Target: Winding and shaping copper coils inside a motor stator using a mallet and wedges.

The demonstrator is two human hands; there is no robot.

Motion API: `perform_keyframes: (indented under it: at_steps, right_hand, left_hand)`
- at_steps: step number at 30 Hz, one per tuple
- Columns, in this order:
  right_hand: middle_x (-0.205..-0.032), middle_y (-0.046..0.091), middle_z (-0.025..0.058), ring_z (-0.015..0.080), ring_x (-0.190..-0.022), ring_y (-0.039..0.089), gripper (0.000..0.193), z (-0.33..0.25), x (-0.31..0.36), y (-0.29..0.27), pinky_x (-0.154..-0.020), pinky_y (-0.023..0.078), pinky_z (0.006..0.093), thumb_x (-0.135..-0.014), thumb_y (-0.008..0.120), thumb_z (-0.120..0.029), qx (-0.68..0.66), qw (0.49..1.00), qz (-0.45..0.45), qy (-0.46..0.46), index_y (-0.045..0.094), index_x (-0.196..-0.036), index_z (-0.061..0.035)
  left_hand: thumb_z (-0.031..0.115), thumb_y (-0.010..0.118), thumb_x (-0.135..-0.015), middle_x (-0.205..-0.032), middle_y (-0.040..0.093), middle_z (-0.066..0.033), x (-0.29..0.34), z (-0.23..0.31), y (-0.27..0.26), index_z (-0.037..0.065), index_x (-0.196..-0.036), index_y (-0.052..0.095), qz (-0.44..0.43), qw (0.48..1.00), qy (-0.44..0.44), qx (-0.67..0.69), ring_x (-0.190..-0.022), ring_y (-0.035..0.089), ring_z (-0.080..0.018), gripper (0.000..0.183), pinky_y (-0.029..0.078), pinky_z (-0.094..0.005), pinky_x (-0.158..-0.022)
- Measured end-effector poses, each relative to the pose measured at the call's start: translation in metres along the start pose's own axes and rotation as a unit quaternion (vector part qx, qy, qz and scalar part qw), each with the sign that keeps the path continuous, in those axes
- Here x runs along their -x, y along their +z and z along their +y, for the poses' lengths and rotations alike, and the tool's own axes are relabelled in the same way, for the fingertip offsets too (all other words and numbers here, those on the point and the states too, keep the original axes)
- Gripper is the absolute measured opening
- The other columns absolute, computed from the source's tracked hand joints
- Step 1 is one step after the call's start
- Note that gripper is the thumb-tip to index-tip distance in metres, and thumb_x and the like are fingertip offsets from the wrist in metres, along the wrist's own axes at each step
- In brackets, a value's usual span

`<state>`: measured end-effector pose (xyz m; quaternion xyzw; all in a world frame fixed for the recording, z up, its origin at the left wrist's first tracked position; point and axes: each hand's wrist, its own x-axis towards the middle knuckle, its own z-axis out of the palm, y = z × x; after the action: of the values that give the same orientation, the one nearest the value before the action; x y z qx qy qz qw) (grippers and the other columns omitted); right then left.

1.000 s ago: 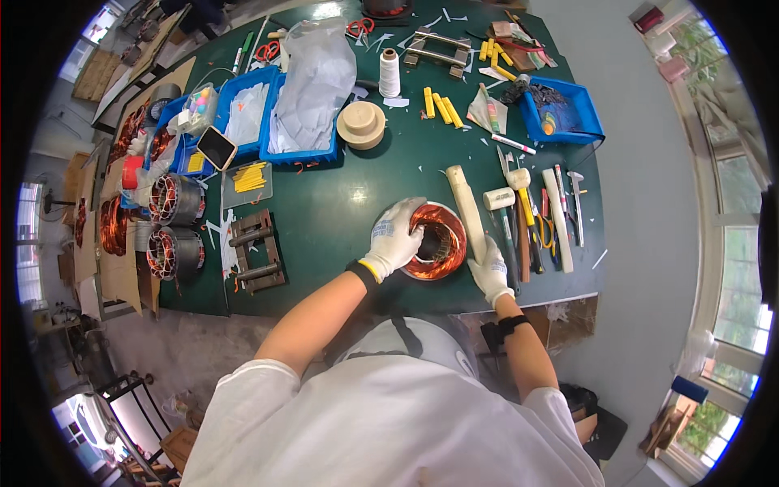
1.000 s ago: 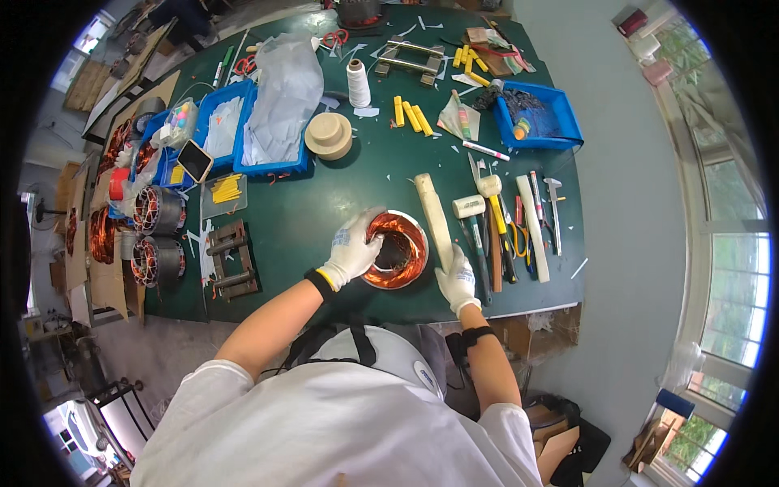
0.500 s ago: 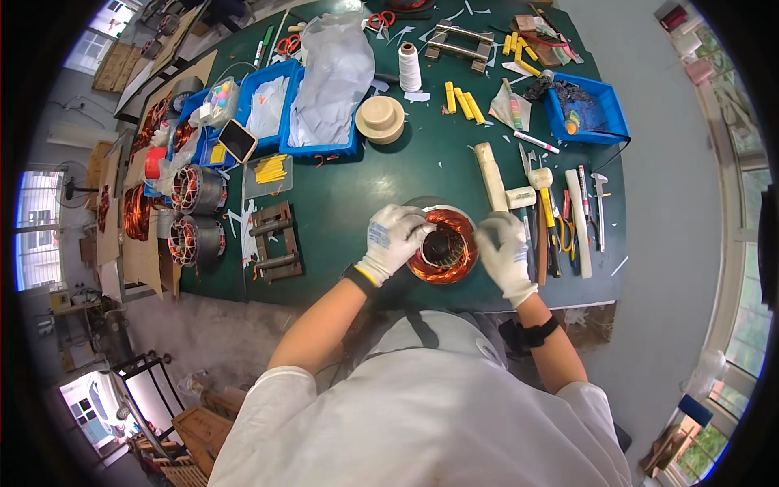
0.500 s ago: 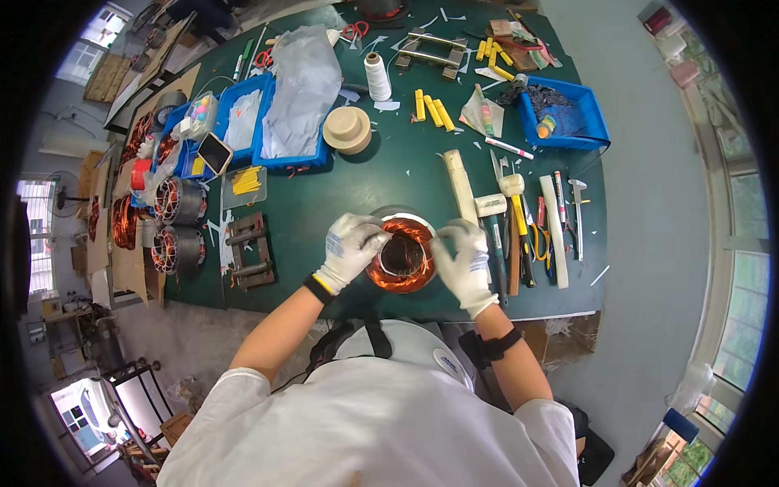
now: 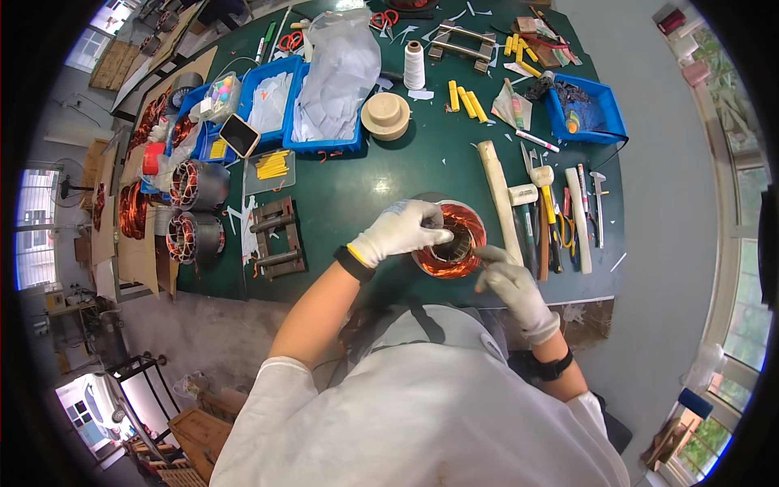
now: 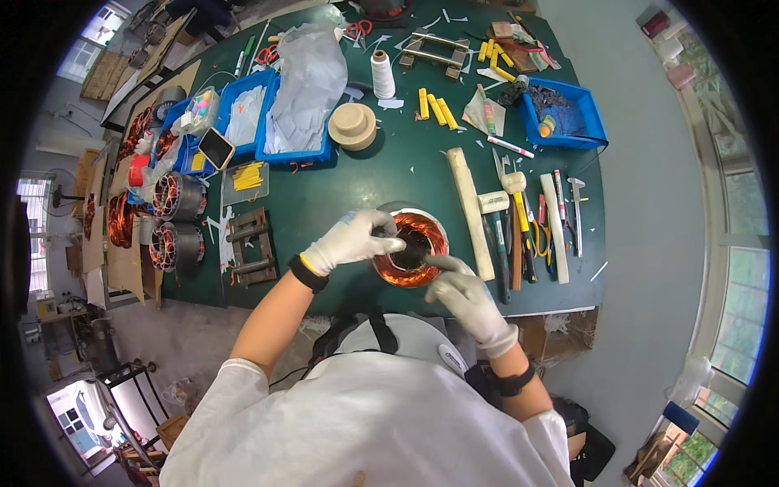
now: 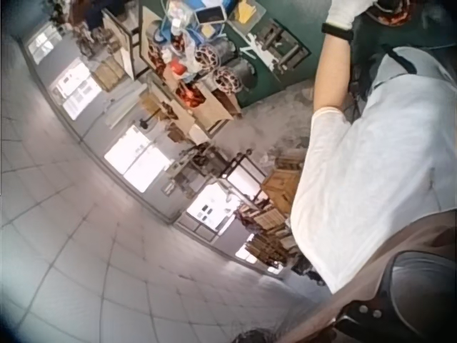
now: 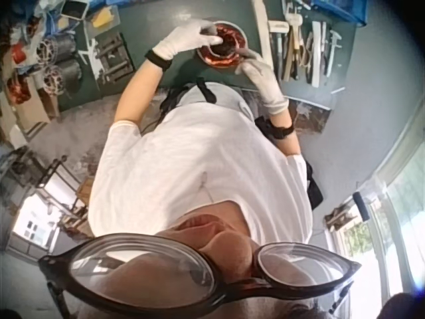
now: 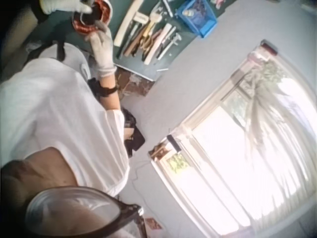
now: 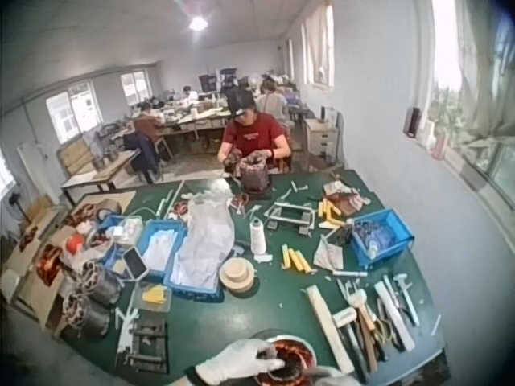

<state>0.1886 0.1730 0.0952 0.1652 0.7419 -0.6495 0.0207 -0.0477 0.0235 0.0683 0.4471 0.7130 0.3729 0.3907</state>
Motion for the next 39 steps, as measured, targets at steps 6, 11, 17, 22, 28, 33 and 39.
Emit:
perform_keyframes:
  at_steps: [6,11,17,22,28,33,39]
  right_hand:
    - [-0.095,0.063,0.0119,0.0208,-0.09,0.057,0.03,-0.007,0.033,0.008,-0.083,0.045,0.032,-0.088,0.067,-0.026,-0.288,0.957,0.018,-0.01,0.061,-0.072,-0.0015]
    - [-0.085,0.064,0.0078,0.0194,-0.083,0.057,0.017,-0.02,0.038,0.015,-0.073,0.045,0.0303,-0.073,0.074,-0.006,-0.078,0.997,-0.02,-0.006,0.058,-0.071,-0.0024]
    - [-0.081,0.06,0.0086,0.0225,-0.079,0.056,0.03,-0.045,0.034,-0.043,-0.071,0.045,0.0318,-0.094,0.05,-0.019,-0.424,0.833,0.234,-0.267,0.05,-0.067,-0.0065]
    - [-0.09,0.062,0.0028,0.0102,-0.082,0.056,0.033,-0.037,-0.015,-0.053,-0.076,0.046,0.0249,-0.084,0.065,-0.012,0.006,0.928,0.362,0.085,0.061,-0.114,-0.0015]
    - [-0.126,0.054,0.0202,0.0387,-0.112,0.054,0.058,0.031,-0.098,0.018,-0.099,0.044,0.042,-0.071,0.063,-0.006,0.379,0.914,0.113,-0.092,0.053,-0.129,-0.0054]
    - [-0.115,0.062,0.019,0.0381,-0.106,0.058,0.046,0.053,-0.103,0.036,-0.095,0.045,0.0426,-0.076,0.055,0.0,0.345,0.914,0.178,-0.119,0.058,-0.122,-0.0041]
    - [-0.113,0.064,0.0163,0.0364,-0.103,0.059,0.03,0.064,-0.085,0.04,-0.092,0.046,0.0418,-0.081,0.061,-0.008,0.317,0.915,0.224,-0.111,0.066,-0.111,-0.0088]
  left_hand:
    - [0.04,0.07,-0.085,-0.071,0.05,-0.0038,0.032,-0.034,-0.024,0.006,-0.075,0.054,0.046,0.847,-0.048,0.527,-0.059,0.044,-0.0134,0.039,0.038,-0.0284,-0.056]
    - [0.054,0.052,-0.093,-0.063,0.043,-0.0035,0.04,0.001,-0.067,0.01,-0.066,0.045,0.017,0.891,0.085,0.445,-0.05,0.039,-0.0156,0.052,0.032,-0.0307,-0.047]
    - [0.026,0.054,-0.096,-0.081,0.057,-0.002,0.05,0.003,-0.12,0.007,-0.096,0.057,0.537,0.803,-0.025,0.257,-0.065,0.053,-0.008,0.02,0.04,-0.0232,-0.055]
    - [0.019,0.066,-0.084,-0.092,0.066,-0.0087,0.059,-0.029,-0.031,0.005,-0.103,0.066,0.154,0.983,-0.026,-0.1,-0.083,0.064,-0.0203,0.024,0.051,-0.0316,-0.077]
    - [0.017,0.067,-0.079,-0.101,0.064,-0.0127,0.036,-0.041,0.039,0.01,-0.102,0.069,0.202,0.939,0.151,-0.235,-0.083,0.064,-0.0284,0.024,0.053,-0.0387,-0.077]
    - [0.016,0.067,-0.077,-0.111,0.059,-0.0139,0.044,-0.029,0.052,0.008,-0.093,0.066,0.193,0.948,0.115,-0.225,-0.098,0.058,-0.033,0.018,0.05,-0.0429,-0.084]
    - [0.029,0.074,-0.076,-0.113,0.053,-0.0154,0.059,-0.029,0.043,0.006,-0.081,0.057,0.121,0.97,0.085,-0.194,-0.102,0.053,-0.0315,0.029,0.044,-0.038,-0.091]
